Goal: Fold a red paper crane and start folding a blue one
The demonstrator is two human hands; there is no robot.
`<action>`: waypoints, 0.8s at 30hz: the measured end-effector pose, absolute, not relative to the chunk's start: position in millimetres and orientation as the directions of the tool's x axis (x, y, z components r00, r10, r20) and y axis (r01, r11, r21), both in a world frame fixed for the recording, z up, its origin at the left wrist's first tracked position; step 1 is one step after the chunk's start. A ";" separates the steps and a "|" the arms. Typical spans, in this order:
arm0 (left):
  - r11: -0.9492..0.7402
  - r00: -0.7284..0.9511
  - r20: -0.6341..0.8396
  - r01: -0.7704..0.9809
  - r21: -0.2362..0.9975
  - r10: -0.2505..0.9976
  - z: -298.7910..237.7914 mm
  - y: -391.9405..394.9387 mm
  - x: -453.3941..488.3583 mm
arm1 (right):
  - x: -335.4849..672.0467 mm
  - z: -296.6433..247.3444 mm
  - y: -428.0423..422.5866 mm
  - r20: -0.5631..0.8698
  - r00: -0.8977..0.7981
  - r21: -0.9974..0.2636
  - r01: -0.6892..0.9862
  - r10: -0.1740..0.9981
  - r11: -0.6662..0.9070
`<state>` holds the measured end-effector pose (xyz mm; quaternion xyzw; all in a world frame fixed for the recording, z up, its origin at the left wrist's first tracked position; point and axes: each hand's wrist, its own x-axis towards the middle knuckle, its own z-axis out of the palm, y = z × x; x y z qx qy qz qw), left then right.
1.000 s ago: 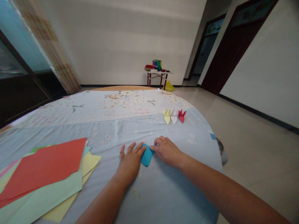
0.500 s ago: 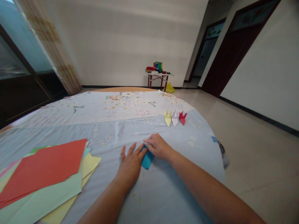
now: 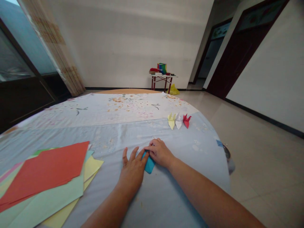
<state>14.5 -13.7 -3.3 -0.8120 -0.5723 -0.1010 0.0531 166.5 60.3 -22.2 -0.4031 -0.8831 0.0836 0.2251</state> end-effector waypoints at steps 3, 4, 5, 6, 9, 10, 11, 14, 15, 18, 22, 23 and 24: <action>-0.325 0.311 0.213 0.945 0.036 0.926 -1.4 -20.5 14.5 | 166.3 -21.4 59.8 0.315 -0.575 -0.321 0.684 0.755 0.655; -0.319 0.304 0.209 0.947 0.041 0.930 -1.0 -23.2 13.5 | 166.4 -21.2 59.8 0.309 -0.575 -0.321 0.687 0.757 0.652; -0.314 0.299 0.206 0.948 0.046 0.932 -0.5 -26.0 11.9 | 166.6 -21.1 59.8 0.304 -0.575 -0.321 0.689 0.759 0.650; -0.312 0.296 0.204 0.949 0.050 0.933 0.0 -28.7 10.0 | 166.8 -21.1 59.9 0.303 -0.573 -0.324 0.690 0.762 0.648; -0.305 0.289 0.198 0.951 0.056 0.937 2.4 -36.0 2.9 | 166.7 -21.9 60.3 0.315 -0.566 -0.330 0.687 0.762 0.647; -0.301 0.285 0.196 0.952 0.053 0.938 3.3 -38.2 0.6 | 166.6 -22.2 60.5 0.317 -0.565 -0.331 0.687 0.762 0.647; -0.298 0.284 0.195 0.953 0.050 0.939 4.2 -40.2 -1.4 | 166.5 -22.6 60.7 0.317 -0.564 -0.331 0.688 0.762 0.646; -0.298 0.287 0.187 0.954 0.038 0.940 6.8 -46.5 -6.1 | 166.3 -23.1 60.9 0.309 -0.563 -0.326 0.694 0.766 0.642; -0.300 0.288 0.186 0.953 0.036 0.939 7.9 -48.7 -7.4 | 166.4 -23.0 60.8 0.308 -0.564 -0.326 0.694 0.766 0.642; -0.307 0.295 0.187 0.951 0.037 0.937 14.1 -54.3 -10.8 | 166.6 -22.6 60.6 0.310 -0.566 -0.328 0.691 0.764 0.645; -0.298 0.281 0.209 0.953 0.052 0.937 31.2 -50.4 -7.7 | 166.3 -22.6 60.9 0.308 -0.560 -0.332 0.695 0.769 0.639; -0.294 0.273 0.230 0.954 0.063 0.934 34.8 -46.6 -4.5 | 166.2 -22.6 61.1 0.305 -0.560 -0.331 0.697 0.771 0.637; -0.294 0.264 0.263 0.953 0.080 0.928 37.2 -42.0 -0.5 | 166.0 -22.7 61.3 0.302 -0.559 -0.329 0.699 0.772 0.635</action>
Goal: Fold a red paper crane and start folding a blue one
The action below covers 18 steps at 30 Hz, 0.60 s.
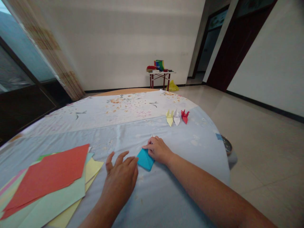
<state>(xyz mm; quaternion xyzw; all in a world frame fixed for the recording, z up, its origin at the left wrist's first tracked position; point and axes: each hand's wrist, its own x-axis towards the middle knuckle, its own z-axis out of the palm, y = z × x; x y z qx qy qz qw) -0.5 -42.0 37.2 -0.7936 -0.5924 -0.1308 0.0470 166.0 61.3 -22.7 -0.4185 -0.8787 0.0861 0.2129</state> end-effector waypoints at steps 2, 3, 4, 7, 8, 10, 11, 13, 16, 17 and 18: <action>-0.317 0.275 0.290 0.942 0.112 0.917 36.8 -32.3 8.7 | 165.6 -22.4 61.6 0.298 -0.556 -0.327 0.704 0.776 0.630; -0.322 0.279 0.282 0.939 0.119 0.918 34.2 -28.1 13.1 | 165.5 -22.0 61.5 0.297 -0.555 -0.326 0.706 0.777 0.629; -0.321 0.283 0.262 0.940 0.116 0.923 30.4 -24.9 16.8 | 165.4 -21.6 61.3 0.296 -0.556 -0.324 0.707 0.777 0.629; -0.305 0.279 0.214 0.947 0.099 0.936 16.9 -21.9 21.8 | 166.2 -19.5 59.9 0.292 -0.563 -0.319 0.705 0.773 0.633; -0.299 0.276 0.200 0.949 0.098 0.940 13.3 -22.7 21.5 | 167.2 -18.7 59.3 0.292 -0.567 -0.318 0.702 0.770 0.637; -0.287 0.267 0.179 0.953 0.099 0.947 8.7 -25.2 19.3 | 170.8 -16.7 58.2 0.294 -0.574 -0.313 0.697 0.764 0.645; -0.282 0.263 0.171 0.954 0.101 0.950 7.7 -26.4 17.9 | 173.5 -15.6 57.9 0.295 -0.578 -0.310 0.695 0.761 0.649; -0.279 0.260 0.162 0.954 0.107 0.952 6.9 -28.0 15.8 | 180.4 -13.2 58.2 0.296 -0.579 -0.307 0.695 0.759 0.650; -0.291 0.270 0.167 0.949 0.122 0.948 6.9 -28.5 14.6 | 191.7 -9.4 60.8 0.289 -0.574 -0.355 0.679 0.767 0.642; -0.297 0.274 0.172 0.946 0.128 0.946 7.0 -28.4 14.3 | 195.0 -8.0 61.9 0.291 -0.574 -0.388 0.660 0.766 0.643; -0.304 0.279 0.177 0.943 0.136 0.944 7.0 -28.3 14.0 | 197.8 -6.5 62.9 0.297 -0.573 -0.428 0.635 0.764 0.643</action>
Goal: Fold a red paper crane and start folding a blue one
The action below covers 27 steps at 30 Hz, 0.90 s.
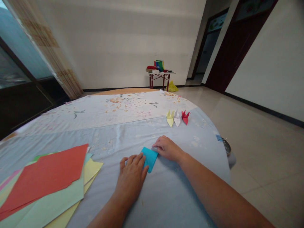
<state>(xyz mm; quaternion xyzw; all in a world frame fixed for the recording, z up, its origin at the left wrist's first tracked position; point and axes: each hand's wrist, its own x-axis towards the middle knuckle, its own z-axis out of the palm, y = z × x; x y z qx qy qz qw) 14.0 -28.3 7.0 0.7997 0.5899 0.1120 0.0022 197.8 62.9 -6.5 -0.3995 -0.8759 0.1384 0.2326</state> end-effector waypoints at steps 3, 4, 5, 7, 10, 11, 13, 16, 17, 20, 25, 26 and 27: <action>-0.325 0.297 0.175 0.931 0.164 0.939 7.2 -27.3 11.7 | 204.0 -1.5 64.6 0.291 -0.605 -0.540 0.535 0.741 0.650; -0.331 0.303 0.170 0.928 0.174 0.938 7.2 -26.7 10.6 | 205.6 0.1 64.8 0.280 -0.631 -0.563 0.503 0.724 0.656; -0.335 0.307 0.166 0.924 0.182 0.937 7.1 -25.9 9.5 | 207.1 1.6 64.9 0.266 -0.659 -0.579 0.474 0.703 0.663; -0.344 0.317 0.161 0.919 0.194 0.935 6.6 -23.9 7.7 | 209.8 3.3 65.4 0.239 -0.709 -0.594 0.433 0.663 0.678; -0.363 0.332 0.173 0.910 0.199 0.927 5.6 -21.0 6.4 | 212.5 2.2 67.3 0.209 -0.747 -0.608 0.406 0.631 0.682; -0.372 0.338 0.183 0.907 0.200 0.923 5.5 -20.3 6.4 | 212.9 1.1 68.1 0.206 -0.755 -0.612 0.397 0.623 0.684; -0.390 0.353 0.200 0.899 0.200 0.914 5.8 -19.6 6.7 | 213.0 -0.9 69.6 0.213 -0.766 -0.617 0.376 0.606 0.692; -0.412 0.374 0.201 0.890 0.196 0.905 7.4 -20.0 7.4 | 212.3 -2.2 70.9 0.220 -0.778 -0.613 0.358 0.588 0.704; -0.415 0.379 0.196 0.889 0.195 0.904 8.1 -20.3 7.5 | 212.2 -2.0 71.1 0.218 -0.782 -0.610 0.357 0.584 0.707; -0.419 0.385 0.186 0.885 0.204 0.904 8.7 -21.0 7.2 | 212.2 -0.7 71.2 0.214 -0.784 -0.604 0.362 0.583 0.710; -0.434 0.399 0.187 0.871 0.229 0.898 4.9 -19.5 5.5 | 212.3 0.9 70.7 0.192 -0.776 -0.611 0.384 0.601 0.692; -0.435 0.401 0.183 0.870 0.233 0.898 4.1 -19.0 5.3 | 212.2 0.9 70.6 0.186 -0.775 -0.611 0.390 0.604 0.689; -0.433 0.400 0.179 0.870 0.236 0.899 3.4 -18.7 5.0 | 212.2 0.9 70.4 0.180 -0.775 -0.611 0.395 0.605 0.687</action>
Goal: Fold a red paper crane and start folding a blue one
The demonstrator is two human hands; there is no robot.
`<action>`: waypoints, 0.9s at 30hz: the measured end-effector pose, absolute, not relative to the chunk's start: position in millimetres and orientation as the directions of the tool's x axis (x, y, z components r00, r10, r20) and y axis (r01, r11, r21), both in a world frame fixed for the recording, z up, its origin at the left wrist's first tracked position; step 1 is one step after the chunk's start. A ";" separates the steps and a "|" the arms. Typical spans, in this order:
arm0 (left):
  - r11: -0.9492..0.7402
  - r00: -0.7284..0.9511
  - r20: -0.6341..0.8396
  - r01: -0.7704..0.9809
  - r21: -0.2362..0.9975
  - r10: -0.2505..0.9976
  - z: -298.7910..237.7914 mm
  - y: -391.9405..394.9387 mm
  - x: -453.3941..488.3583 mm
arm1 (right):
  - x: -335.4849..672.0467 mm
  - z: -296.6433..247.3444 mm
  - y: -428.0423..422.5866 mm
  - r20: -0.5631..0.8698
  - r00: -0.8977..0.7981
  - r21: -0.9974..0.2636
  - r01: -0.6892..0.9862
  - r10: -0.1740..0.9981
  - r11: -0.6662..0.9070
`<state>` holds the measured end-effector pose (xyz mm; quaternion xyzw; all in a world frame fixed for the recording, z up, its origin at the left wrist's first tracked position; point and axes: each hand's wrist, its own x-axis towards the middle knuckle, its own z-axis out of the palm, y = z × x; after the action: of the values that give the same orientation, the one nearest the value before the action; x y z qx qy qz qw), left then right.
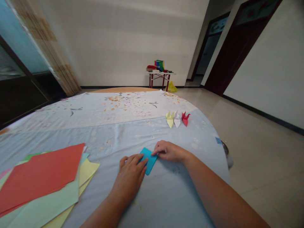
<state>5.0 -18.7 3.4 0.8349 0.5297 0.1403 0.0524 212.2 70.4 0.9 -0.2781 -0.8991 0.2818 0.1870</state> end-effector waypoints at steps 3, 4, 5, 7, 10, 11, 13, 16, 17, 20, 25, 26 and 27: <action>-0.430 0.400 0.164 0.871 0.239 0.902 2.2 -18.2 4.3 | 212.5 0.4 69.8 0.166 -0.775 -0.619 0.400 0.610 0.677; -0.430 0.402 0.161 0.871 0.238 0.902 2.0 -18.3 4.1 | 212.8 0.3 69.6 0.165 -0.774 -0.624 0.399 0.612 0.672; -0.432 0.404 0.159 0.870 0.237 0.901 1.9 -18.4 3.9 | 213.1 0.2 69.4 0.164 -0.772 -0.629 0.398 0.615 0.668; -0.431 0.404 0.156 0.872 0.232 0.901 1.8 -18.8 3.6 | 213.6 0.5 69.0 0.163 -0.767 -0.640 0.397 0.621 0.658; -0.425 0.400 0.149 0.876 0.227 0.904 2.1 -19.6 3.7 | 213.3 2.1 68.7 0.152 -0.764 -0.649 0.402 0.627 0.647; -0.423 0.399 0.147 0.878 0.225 0.905 2.4 -19.9 3.8 | 212.9 2.8 68.7 0.149 -0.764 -0.649 0.403 0.628 0.645; -0.423 0.399 0.145 0.878 0.222 0.905 3.2 -20.2 4.3 | 211.5 3.7 68.9 0.152 -0.761 -0.649 0.405 0.631 0.645; -0.425 0.399 0.155 0.876 0.227 0.904 5.4 -20.0 5.1 | 209.1 3.7 70.2 0.155 -0.759 -0.651 0.402 0.632 0.644; -0.427 0.399 0.158 0.874 0.232 0.903 6.4 -19.9 5.3 | 208.4 3.6 70.9 0.154 -0.758 -0.652 0.404 0.633 0.642; -0.436 0.408 0.160 0.864 0.250 0.899 8.5 -19.5 4.9 | 206.8 3.3 73.7 0.147 -0.754 -0.651 0.413 0.640 0.637; -0.491 0.469 0.148 0.816 0.304 0.871 6.0 -17.3 0.8 | 203.2 3.2 77.4 0.130 -0.758 -0.657 0.416 0.639 0.629; -0.499 0.478 0.148 0.808 0.313 0.866 5.1 -16.6 -0.1 | 202.0 3.0 77.6 0.134 -0.759 -0.656 0.414 0.637 0.632; -0.506 0.486 0.147 0.801 0.320 0.861 4.3 -15.9 -1.1 | 200.7 2.7 77.6 0.138 -0.760 -0.654 0.411 0.635 0.635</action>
<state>-1.1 -15.9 4.3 0.8557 0.4857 0.1451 0.1045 200.7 77.6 2.7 -0.2953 -0.8858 0.3090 0.1809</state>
